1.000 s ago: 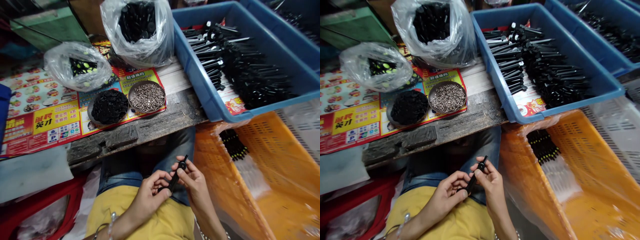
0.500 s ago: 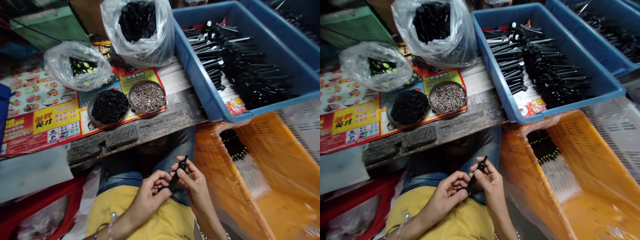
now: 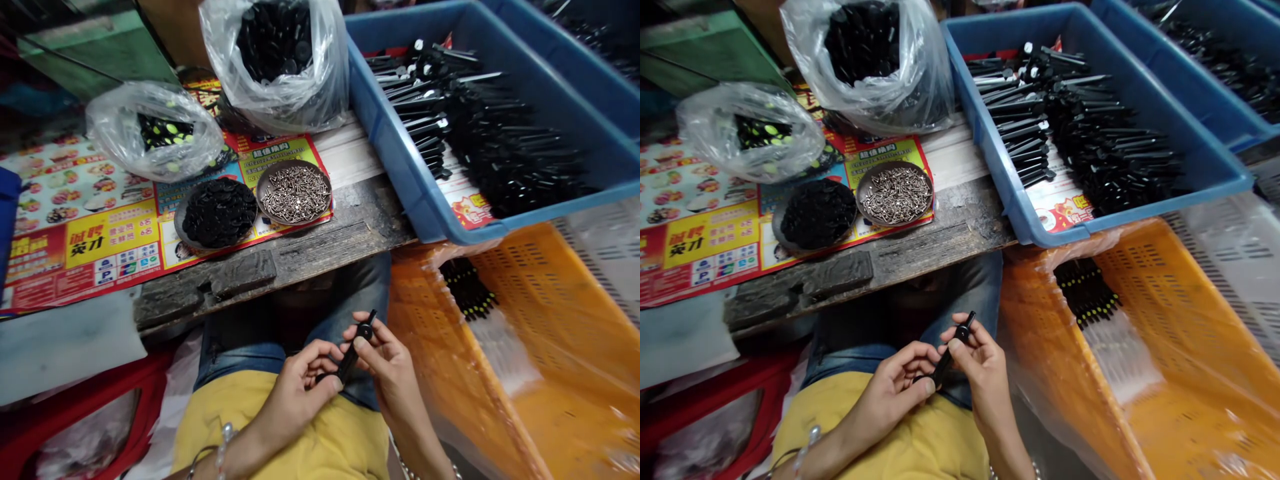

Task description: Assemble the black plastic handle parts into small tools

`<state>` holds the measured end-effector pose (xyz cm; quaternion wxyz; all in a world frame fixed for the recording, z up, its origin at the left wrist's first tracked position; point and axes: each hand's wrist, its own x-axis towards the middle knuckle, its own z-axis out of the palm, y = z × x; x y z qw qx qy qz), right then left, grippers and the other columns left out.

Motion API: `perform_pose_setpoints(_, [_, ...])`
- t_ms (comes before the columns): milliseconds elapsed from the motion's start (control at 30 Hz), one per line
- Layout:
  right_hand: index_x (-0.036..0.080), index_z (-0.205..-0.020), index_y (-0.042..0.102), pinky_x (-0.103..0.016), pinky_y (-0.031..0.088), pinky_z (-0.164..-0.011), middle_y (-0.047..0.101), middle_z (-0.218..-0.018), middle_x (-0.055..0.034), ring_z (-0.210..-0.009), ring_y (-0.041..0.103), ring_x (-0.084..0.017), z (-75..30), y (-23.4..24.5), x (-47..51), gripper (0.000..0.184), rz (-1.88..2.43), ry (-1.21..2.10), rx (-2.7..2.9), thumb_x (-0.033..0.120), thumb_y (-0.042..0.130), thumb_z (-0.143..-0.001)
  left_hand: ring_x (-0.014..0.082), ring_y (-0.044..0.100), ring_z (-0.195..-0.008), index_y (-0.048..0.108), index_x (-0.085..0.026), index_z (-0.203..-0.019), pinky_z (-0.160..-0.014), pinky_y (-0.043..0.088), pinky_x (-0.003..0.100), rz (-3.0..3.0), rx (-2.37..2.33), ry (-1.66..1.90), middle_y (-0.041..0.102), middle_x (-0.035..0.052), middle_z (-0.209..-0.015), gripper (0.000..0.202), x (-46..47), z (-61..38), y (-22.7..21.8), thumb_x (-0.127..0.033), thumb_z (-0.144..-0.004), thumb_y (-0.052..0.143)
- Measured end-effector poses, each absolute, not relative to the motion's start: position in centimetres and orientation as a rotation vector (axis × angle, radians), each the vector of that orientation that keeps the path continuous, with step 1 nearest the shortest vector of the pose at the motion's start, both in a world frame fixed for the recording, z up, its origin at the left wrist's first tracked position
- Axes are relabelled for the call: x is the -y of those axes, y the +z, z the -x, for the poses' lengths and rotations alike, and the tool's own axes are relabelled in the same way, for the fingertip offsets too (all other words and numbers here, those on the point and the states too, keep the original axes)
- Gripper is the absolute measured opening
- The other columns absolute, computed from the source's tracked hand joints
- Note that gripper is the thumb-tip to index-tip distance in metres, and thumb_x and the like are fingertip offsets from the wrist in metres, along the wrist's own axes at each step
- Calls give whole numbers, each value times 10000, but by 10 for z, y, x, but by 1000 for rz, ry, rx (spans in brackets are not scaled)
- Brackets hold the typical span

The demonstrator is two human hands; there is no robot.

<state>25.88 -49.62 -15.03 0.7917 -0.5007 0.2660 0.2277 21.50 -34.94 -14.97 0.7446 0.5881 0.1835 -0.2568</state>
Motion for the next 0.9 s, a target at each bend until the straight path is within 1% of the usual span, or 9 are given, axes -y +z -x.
perform_pose_setpoints(167, [223,-1024,697,-220,540,-618,709,-813,-5,-677,674,-138,-259,-151,496,375,1085,480,-574,299,841,-686,108,491,-657,617,-176,-951,-575,397,208,-1287,-403,-557,541,-12,-784,182,350,-216,-150,-157,-772,640])
perform_pose_setpoints(400, [259,-1014,695,-219,532,-619,714,-817,13,-686,671,-135,-260,-151,497,351,1085,495,-565,310,834,-695,107,494,-659,622,-185,-956,-573,397,200,-1291,-399,-557,544,-15,-781,184,350,-217,-151,-144,-778,640])
perform_pose_setpoints(600, [241,-1019,695,-222,536,-617,714,-815,5,-678,671,-136,-260,-151,497,360,1078,492,-570,298,836,-694,109,499,-671,622,-183,-969,-586,401,204,-1298,-395,-553,552,-12,-796,202,350,-216,-151,-147,-773,648])
perform_pose_setpoints(900, [239,-1038,687,-210,556,-630,715,-830,6,-692,683,-131,-259,-155,498,360,1071,499,-553,293,830,-712,102,493,-638,616,-184,-954,-567,382,207,-1289,-401,-557,560,-19,-774,188,351,-218,-151,-159,-770,646])
